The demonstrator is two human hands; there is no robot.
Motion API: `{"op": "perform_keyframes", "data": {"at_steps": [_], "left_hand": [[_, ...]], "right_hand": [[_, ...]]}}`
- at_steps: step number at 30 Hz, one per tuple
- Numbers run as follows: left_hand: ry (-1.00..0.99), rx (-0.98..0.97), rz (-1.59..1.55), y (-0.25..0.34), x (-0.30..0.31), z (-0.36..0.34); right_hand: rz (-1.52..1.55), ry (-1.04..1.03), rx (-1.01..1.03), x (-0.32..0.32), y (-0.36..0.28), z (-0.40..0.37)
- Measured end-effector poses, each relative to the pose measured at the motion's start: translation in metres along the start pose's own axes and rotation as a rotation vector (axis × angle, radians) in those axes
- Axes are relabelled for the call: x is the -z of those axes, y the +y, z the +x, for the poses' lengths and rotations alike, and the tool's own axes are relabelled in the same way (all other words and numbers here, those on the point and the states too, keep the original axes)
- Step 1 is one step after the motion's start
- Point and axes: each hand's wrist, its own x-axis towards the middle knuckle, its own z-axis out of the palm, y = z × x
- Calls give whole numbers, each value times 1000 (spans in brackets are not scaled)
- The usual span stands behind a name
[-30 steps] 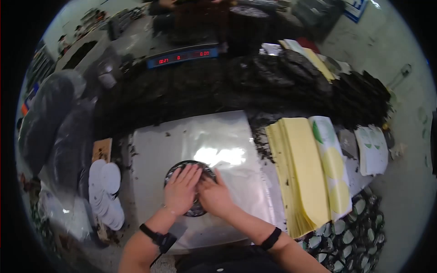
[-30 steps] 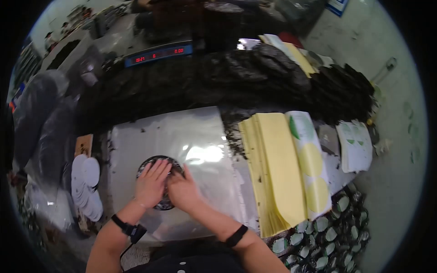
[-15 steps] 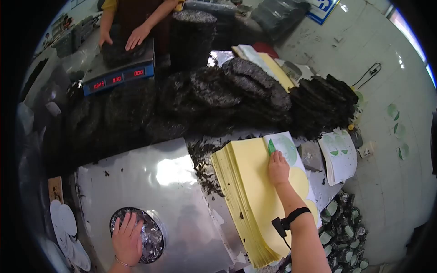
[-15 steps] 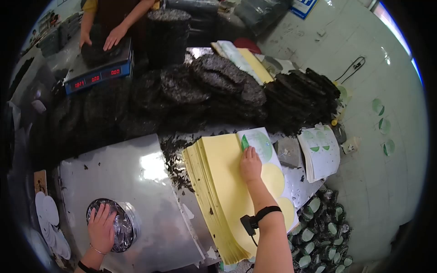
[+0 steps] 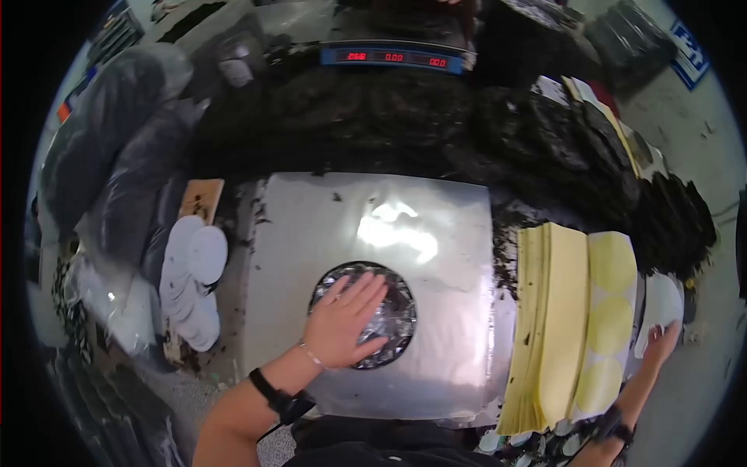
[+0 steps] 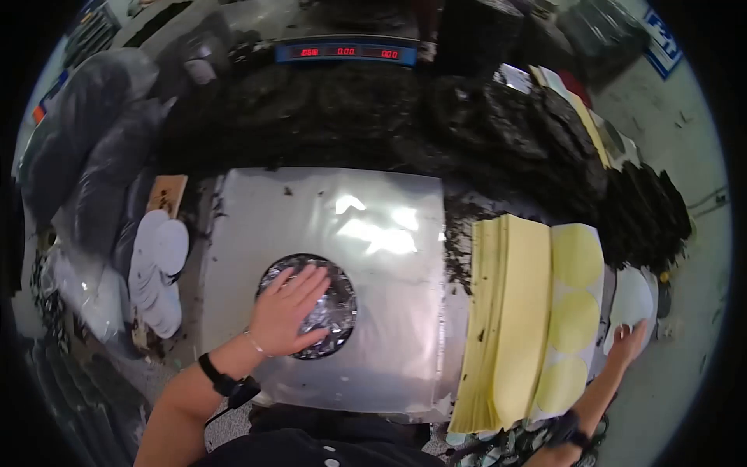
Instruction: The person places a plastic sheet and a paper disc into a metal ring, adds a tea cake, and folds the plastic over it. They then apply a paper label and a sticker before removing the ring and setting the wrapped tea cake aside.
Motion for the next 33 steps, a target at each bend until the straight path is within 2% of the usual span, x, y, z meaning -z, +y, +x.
{"op": "perform_keyframes", "data": {"at_steps": [2, 3, 4, 6, 7, 8, 11, 13, 14, 16, 19, 20, 21, 22, 24, 25, 26, 28, 30, 32, 33], "left_hand": [[51, 3, -31, -3, -8, -3], [65, -2, -21, -4, -11, -4], [80, -13, -13, -4, -13, -5], [66, -6, -31, -3, -13, -9], [49, 0, -44, -5, -10, -8], [-7, 108, -316, -1, -3, -4], [10, 136, -299, -10, -33, -10], [26, 36, -69, -11, -33, -7], [28, 41, -85, -11, -31, -9], [86, 27, -180, -9, -16, -9], [151, 74, -386, -14, -28, -12], [183, 106, -528, -15, -28, -13], [221, 134, -671, -16, -28, -14], [209, 145, -678, -20, -29, -19], [160, -99, -432, -38, -28, -32], [150, -157, -368, -45, -16, -46], [141, -137, -377, -48, -10, -64], [10, -195, -195, -59, 4, -86], [-27, -165, -221, -61, 5, -84], [-95, -282, -262, -72, 3, -75], [55, -330, -318, -77, 6, -73]], "right_hand": [[91, -151, 59, -96, -48, -178], [110, -381, 266, -111, -15, -233], [-212, -684, 346, -145, -9, -315], [-539, -1055, 680, -213, -16, -443], [-628, -1224, 866, -247, -20, -507], [-557, -1274, 830, -263, -9, -535], [-722, -1290, 936, -285, 6, -558], [-853, -1351, 987, -292, -3, -559], [-868, -1360, 987, -294, -12, -555], [-926, -1553, 933, -301, -38, -546], [-870, -1566, 825, -328, -66, -536], [-774, -1360, 1007, -352, -57, -542], [-801, -1323, 1031, -371, -21, -550], [-825, -1284, 1053, -381, 9, -557], [-807, -1292, 1040, -384, 10, -556], [-795, -1304, 1024, -382, 11, -557], [-794, -1328, 1013, -380, 12, -561], [-915, -1278, 1066, -386, 13, -572], [-963, -1289, 1130, -387, 11, -590], [-890, -1375, 1178, -389, 24, -600], [-882, -1395, 1173, -389, 23, -599]]}}
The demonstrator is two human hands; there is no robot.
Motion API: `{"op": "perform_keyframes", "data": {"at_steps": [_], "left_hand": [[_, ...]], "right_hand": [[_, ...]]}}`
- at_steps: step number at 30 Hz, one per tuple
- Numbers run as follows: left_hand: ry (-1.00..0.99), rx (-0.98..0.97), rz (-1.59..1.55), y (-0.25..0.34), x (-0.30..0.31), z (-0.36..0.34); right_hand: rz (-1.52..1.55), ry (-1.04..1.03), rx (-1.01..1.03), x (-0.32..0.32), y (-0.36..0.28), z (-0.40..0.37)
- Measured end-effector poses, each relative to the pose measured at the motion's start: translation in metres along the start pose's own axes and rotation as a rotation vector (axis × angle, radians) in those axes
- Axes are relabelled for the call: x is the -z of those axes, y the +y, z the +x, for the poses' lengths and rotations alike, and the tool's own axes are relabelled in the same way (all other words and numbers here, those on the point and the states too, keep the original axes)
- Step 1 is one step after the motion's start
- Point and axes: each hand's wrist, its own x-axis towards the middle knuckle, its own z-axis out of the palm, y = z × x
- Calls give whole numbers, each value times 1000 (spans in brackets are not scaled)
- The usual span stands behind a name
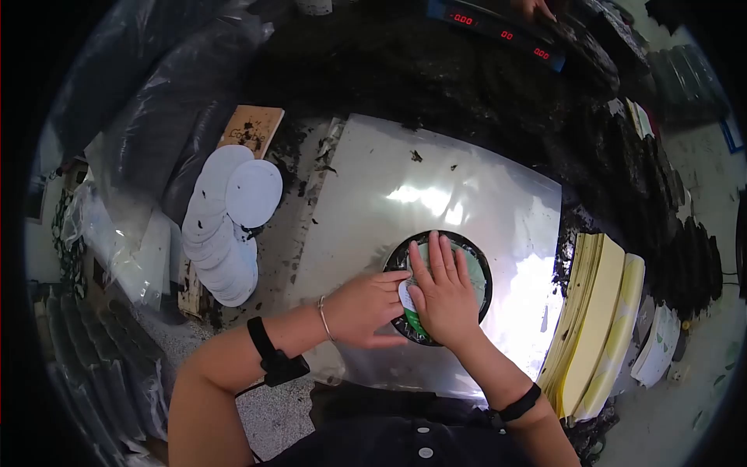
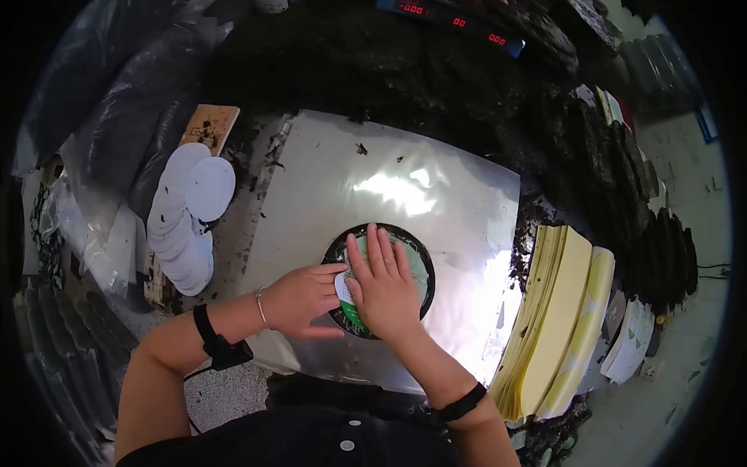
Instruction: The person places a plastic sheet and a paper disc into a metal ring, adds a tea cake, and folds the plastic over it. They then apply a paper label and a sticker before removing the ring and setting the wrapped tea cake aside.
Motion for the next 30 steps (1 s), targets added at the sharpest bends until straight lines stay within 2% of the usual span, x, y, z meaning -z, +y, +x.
{"op": "perform_keyframes", "data": {"at_steps": [1, 3, 4, 5, 6, 7, 8, 9, 10, 12, 13, 14, 15, 16, 17, 19, 21, 22, 23, 24, 25, 26, 27, 28, 29, 30], "left_hand": [[11, 3, 19, 6, 3, -5], [366, 845, -621, 22, 14, -9], [823, 663, -483, 5, -6, -1], [858, 709, -338, -5, -34, 24], [763, 734, -206, -5, -43, 36], [678, 752, -64, -9, -45, 43], [701, 740, -49, -18, -45, 43], [654, 767, -205, -23, -52, 39], [596, 790, -357, -27, -58, 33], [593, 763, -439, -36, -57, 32], [580, 752, -548, -34, -56, 37], [575, 735, -654, -23, -67, 49], [602, 471, -761, 13, -67, 72], [539, 255, -721, 55, -46, 89], [508, 236, -729, 64, -51, 91], [600, 481, -389, 83, -62, 79], [677, 695, -12, 99, -68, 52], [730, 785, 191, 102, -67, 40], [613, 1052, 133, 66, -103, 13], [501, 1137, 129, 57, -122, 6], [487, 1129, 120, 71, -121, 22], [564, 966, -617, 94, -113, 54], [587, 711, -1332, 118, -106, 82], [561, 707, -1340, 142, -103, 101], [397, 566, -1244, 169, -101, 120], [241, 426, -1150, 198, -103, 137]], "right_hand": [[-14, 13, 26, 0, 3, -1], [65, 33, 7, 4, -1, -1], [60, 72, 8, 3, -5, 0], [56, 100, 9, 2, -12, -2], [-33, -52, 51, 4, -22, -8], [-51, -49, 73, 10, -22, -19], [154, -185, 227, 16, -19, -37], [366, -334, 373, 23, -17, -59], [363, -325, 380, 37, -8, -79], [1015, -611, 266, 66, 19, -106], [782, -356, 245, 62, 25, -104], [502, -283, 249, 45, 20, -99], [224, -212, 238, 29, 14, -91], [185, -164, 279, 17, 16, -86], [256, -86, 296, 10, 23, -84], [392, 60, 322, 26, 16, -79], [884, 210, 25, 47, 30, -121], [991, 387, -231, 47, 36, -152], [1153, 509, -343, 34, 46, -192], [1193, 562, -491, 39, 34, -231], [1171, 511, -339, 10, 33, -282], [1138, 409, -238, -3, 23, -321], [1089, 350, -119, -15, 11, -348], [1061, 340, -37, -26, 1, -366], [1055, 338, -40, -39, -5, -382], [1092, 150, -582, -15, -21, -380]]}}
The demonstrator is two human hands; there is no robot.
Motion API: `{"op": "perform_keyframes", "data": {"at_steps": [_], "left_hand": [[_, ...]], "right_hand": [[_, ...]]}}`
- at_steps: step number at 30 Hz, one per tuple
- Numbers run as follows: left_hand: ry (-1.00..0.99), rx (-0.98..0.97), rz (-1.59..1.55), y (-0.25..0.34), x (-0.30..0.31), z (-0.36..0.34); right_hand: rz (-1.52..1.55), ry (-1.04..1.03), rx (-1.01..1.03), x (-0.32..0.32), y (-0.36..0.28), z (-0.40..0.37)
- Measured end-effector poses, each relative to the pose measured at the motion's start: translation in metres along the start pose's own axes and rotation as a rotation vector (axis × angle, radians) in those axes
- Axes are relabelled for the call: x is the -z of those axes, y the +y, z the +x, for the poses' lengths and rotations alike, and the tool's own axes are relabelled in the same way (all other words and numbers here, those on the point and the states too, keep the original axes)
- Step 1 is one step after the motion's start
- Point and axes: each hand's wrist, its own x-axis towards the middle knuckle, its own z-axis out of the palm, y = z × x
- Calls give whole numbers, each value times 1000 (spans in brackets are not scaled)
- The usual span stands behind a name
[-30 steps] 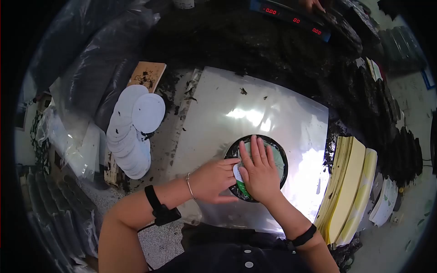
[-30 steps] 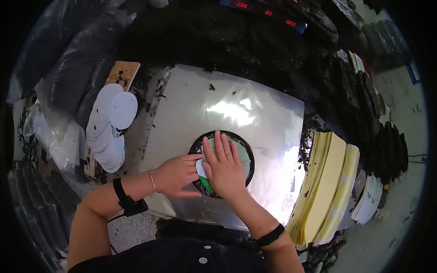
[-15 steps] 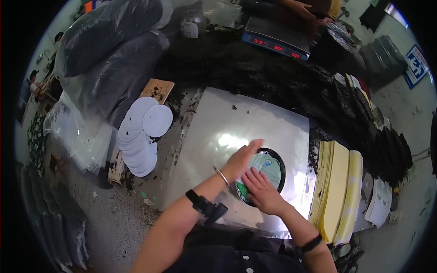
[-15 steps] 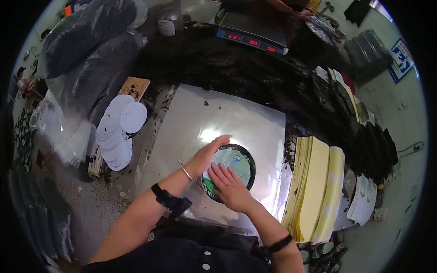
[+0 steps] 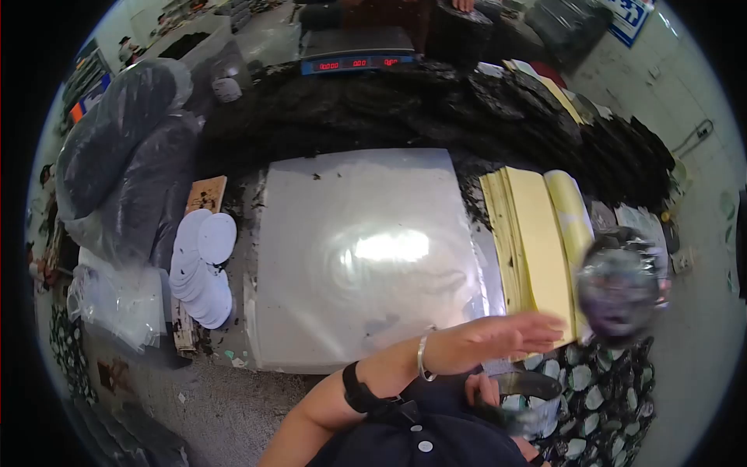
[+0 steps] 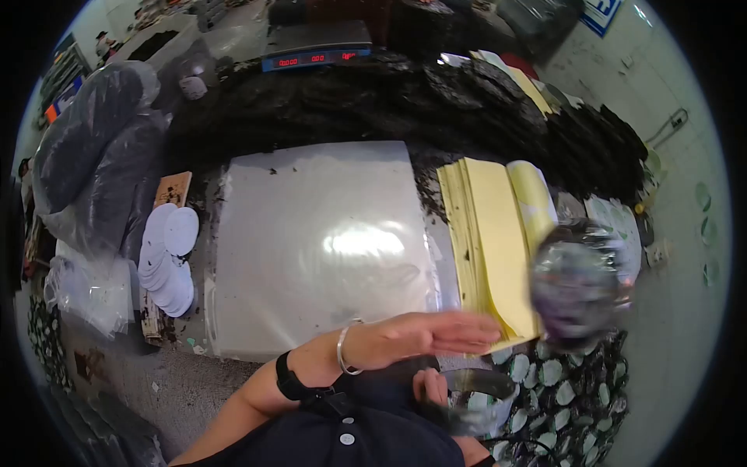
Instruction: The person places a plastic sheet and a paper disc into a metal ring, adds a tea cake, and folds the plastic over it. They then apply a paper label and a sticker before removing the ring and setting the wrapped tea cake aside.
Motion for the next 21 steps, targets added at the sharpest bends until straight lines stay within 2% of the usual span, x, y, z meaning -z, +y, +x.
{"op": "perform_keyframes", "data": {"at_steps": [2, 3, 4, 5, 6, 7, 9, 10, 11, 13, 15, 17, 18, 21], "left_hand": [[-358, -126, 255, 11, -44, 3], [-41, 52, 745, -11, -46, 9], [-7, -17, 1024, -57, -38, 12], [-19, -139, 1161, -107, -28, 6], [-31, -100, 1138, -127, -24, 7], [-51, -90, 1139, -133, -18, 7], [-57, 100, 893, -140, -3, 9], [-59, 109, 892, -135, -4, 3], [-63, 87, 953, -129, -4, -3], [-74, 78, 1025, -120, -9, -8], [142, -224, 1264, -121, -24, -11], [188, -290, 1365, -125, -17, 10], [228, -350, 1458, -128, -13, 22], [198, -299, 1479, -136, -12, 48]], "right_hand": [[188, 36, -395, 4, 19, -22], [282, 83, -587, 6, 29, -32], [415, 201, -502, 3, -7, -41], [540, 309, -419, 4, -24, -46], [458, 328, -243, 3, 1, -58], [471, 338, -257, 11, -6, -62], [715, 461, -380, 32, -28, -61], [559, 516, -406, 42, -39, -60], [562, 514, -405, 51, -47, -53], [574, 626, -229, 60, -63, -37], [649, 636, -193, 67, -78, -25], [701, 666, 4, 73, -95, -13], [722, 662, 3, 76, -104, -13], [711, 666, 32, 80, -102, -14]]}}
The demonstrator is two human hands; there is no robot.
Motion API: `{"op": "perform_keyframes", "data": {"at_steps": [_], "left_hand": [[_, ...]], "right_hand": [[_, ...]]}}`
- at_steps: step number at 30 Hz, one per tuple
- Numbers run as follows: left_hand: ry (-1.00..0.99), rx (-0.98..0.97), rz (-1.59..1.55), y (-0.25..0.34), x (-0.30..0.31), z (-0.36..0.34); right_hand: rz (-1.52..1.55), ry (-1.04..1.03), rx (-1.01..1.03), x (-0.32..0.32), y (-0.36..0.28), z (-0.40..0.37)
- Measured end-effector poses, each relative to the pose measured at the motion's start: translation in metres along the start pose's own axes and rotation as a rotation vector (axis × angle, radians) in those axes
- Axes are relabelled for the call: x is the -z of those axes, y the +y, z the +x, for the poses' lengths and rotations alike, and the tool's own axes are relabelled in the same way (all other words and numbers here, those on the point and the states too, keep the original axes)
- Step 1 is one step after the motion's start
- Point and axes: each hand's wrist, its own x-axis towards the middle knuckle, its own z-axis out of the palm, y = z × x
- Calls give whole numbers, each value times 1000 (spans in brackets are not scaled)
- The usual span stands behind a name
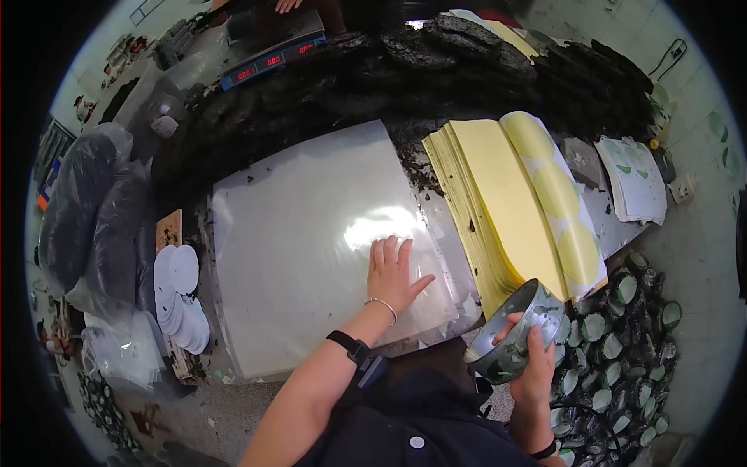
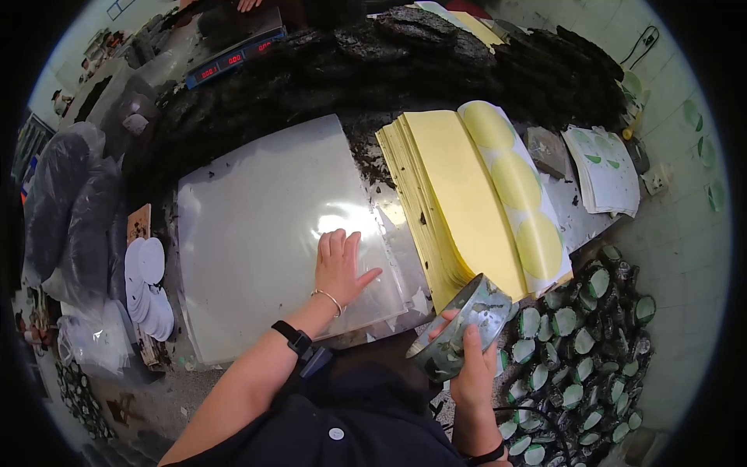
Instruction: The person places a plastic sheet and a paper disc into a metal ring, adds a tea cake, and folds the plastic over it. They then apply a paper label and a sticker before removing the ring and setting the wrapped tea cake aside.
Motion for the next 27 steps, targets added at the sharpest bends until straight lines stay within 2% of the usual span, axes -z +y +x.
{"op": "perform_keyframes", "data": {"at_steps": [4, 6, 7, 9, 13, 15, 16, 18, 19, 21, 22, 24, 25, 27], "left_hand": [[-143, 88, -113, 23, 37, 4], [-547, 167, -236, 18, 38, -4], [-562, 167, -237, 10, 37, -8], [-478, 316, -649, -10, 32, -11], [-416, 234, -777, -28, 39, -23], [-193, 618, -1124, -26, 40, -28], [-191, 622, -1126, -26, 40, -27], [-7, 267, -732, -21, 45, -23], [-8, 275, -739, -8, 48, -20], [-89, 138, -412, 21, 52, -12], [-91, 144, -422, 19, 47, -11], [-230, 81, -449, 11, 31, -10], [-227, 86, -464, 5, 24, -11], [-191, 43, -696, -13, 19, -18]], "right_hand": [[-94, 13, -14, 0, -1, -6], [-121, 19, -22, -1, -3, -9], [-148, 1, -5, -2, -4, -7], [-186, -26, 9, -5, -10, -2], [-309, -106, 62, -24, -16, 13], [-342, -141, 77, -33, -18, 22], [-323, -146, 90, -37, -20, 26], [-311, -150, 100, -46, -20, 35], [-321, -131, 138, -51, -20, 40], [-340, -79, 205, -63, -17, 51], [-350, -79, 201, -68, -18, 55], [-352, -6, 232, -76, -22, 62], [-337, 5, 239, -78, -23, 66], [-394, 19, 282, -86, -25, 77]]}}
